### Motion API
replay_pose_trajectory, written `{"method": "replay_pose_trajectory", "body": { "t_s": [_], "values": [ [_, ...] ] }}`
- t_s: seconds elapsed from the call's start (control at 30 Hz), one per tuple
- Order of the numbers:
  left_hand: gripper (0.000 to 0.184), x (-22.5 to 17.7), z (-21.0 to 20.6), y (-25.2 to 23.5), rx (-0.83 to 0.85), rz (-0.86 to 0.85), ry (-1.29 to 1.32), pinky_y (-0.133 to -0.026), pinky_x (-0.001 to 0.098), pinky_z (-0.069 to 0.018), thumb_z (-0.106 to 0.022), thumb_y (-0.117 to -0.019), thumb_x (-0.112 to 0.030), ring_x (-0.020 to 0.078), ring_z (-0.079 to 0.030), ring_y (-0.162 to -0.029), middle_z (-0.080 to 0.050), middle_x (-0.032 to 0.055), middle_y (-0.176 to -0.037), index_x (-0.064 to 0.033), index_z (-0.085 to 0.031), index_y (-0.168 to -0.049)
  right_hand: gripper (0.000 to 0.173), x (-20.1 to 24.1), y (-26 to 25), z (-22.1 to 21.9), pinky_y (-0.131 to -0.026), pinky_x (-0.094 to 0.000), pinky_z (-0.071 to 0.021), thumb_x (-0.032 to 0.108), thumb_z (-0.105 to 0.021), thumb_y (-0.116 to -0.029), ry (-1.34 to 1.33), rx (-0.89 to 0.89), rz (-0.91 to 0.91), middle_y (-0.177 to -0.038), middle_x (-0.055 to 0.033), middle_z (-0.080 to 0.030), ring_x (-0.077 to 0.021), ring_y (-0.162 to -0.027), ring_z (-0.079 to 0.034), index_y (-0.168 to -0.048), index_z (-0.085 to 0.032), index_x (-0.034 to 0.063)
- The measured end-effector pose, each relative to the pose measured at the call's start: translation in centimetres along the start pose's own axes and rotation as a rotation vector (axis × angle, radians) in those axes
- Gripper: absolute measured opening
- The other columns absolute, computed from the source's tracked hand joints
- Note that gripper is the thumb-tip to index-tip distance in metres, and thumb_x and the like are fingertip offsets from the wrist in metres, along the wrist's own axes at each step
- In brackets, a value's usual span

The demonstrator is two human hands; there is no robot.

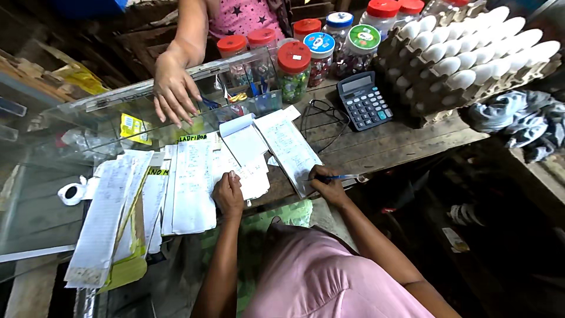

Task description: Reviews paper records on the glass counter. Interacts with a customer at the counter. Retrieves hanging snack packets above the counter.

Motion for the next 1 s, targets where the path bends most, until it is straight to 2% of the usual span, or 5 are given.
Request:
{"method": "replay_pose_trajectory", "body": {
  "t_s": [0.3,0.47,0.63,0.8,1.0],
  "values": [
    [0.055,0.2,0.0,0.0,-0.007,0.007,-0.002,-0.073,0.0488,-0.0499,-0.03,-0.1091,-0.033,0.0252,-0.062,-0.066,-0.063,0.0107,-0.067,0.0028,-0.066,-0.086,0.016,-0.1,0.0,-0.5,-0.057,-0.0213,-0.0457,0.013,-0.061,-0.0851,0.187,0.03,0.093,-0.069,-0.0022,-0.061,-0.0038,-0.061,-0.055,-0.075,-0.066,0.002],
    [0.054,0.1,0.1,0.0,-0.013,0.011,-0.006,-0.074,0.0485,-0.0494,-0.031,-0.1088,-0.031,0.0249,-0.062,-0.066,-0.062,0.0106,-0.067,0.0025,-0.066,-0.085,0.014,-0.3,-0.2,-0.1,-0.057,-0.0197,-0.0438,0.013,-0.061,-0.0838,0.124,0.005,0.053,-0.066,0.0031,-0.059,-0.0002,-0.061,-0.053,-0.072,-0.063,0.0059],
    [0.054,0.2,-0.1,0.0,0.017,0.007,0.0,-0.073,0.0514,-0.0508,-0.031,-0.1089,-0.031,0.0275,-0.065,-0.068,-0.065,0.0125,-0.07,0.0037,-0.066,-0.088,0.015,-0.3,-0.1,-0.3,-0.058,-0.0223,-0.0468,0.014,-0.063,-0.0845,0.17,0.017,0.076,-0.068,-0.0012,-0.062,-0.0037,-0.062,-0.056,-0.074,-0.065,0.0029],
    [0.054,0.1,-0.1,-0.1,0.01,0.013,-0.01,-0.074,0.0514,-0.0504,-0.031,-0.1091,-0.031,0.0274,-0.064,-0.068,-0.064,0.0126,-0.07,0.0037,-0.066,-0.087,0.013,-0.9,-0.3,0.8,-0.057,-0.0175,-0.0448,0.007,-0.061,-0.0817,-0.064,-0.061,-0.088,-0.067,0.0099,-0.059,0.0027,-0.06,-0.053,-0.07,-0.062,0.013],
    [0.053,0.3,-0.1,-0.1,-0.006,0.0,-0.011,-0.073,0.0467,-0.0515,-0.032,-0.1092,-0.03,0.024,-0.064,-0.068,-0.064,0.0102,-0.069,0.0022,-0.067,-0.087,0.012,-0.5,-0.3,-0.1,-0.056,-0.0189,-0.0437,0.011,-0.061,-0.0839,0.082,0.018,0.027,-0.067,0.0035,-0.059,0.0004,-0.06,-0.052,-0.074,-0.064,0.0048]
  ]
}}
Point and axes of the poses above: each hand's wrist, its own y-axis away from the middle knuckle, its own z-axis out of the back of the hand, x = y × z, the point moved 10 cm from there along -y, towards the middle knuckle
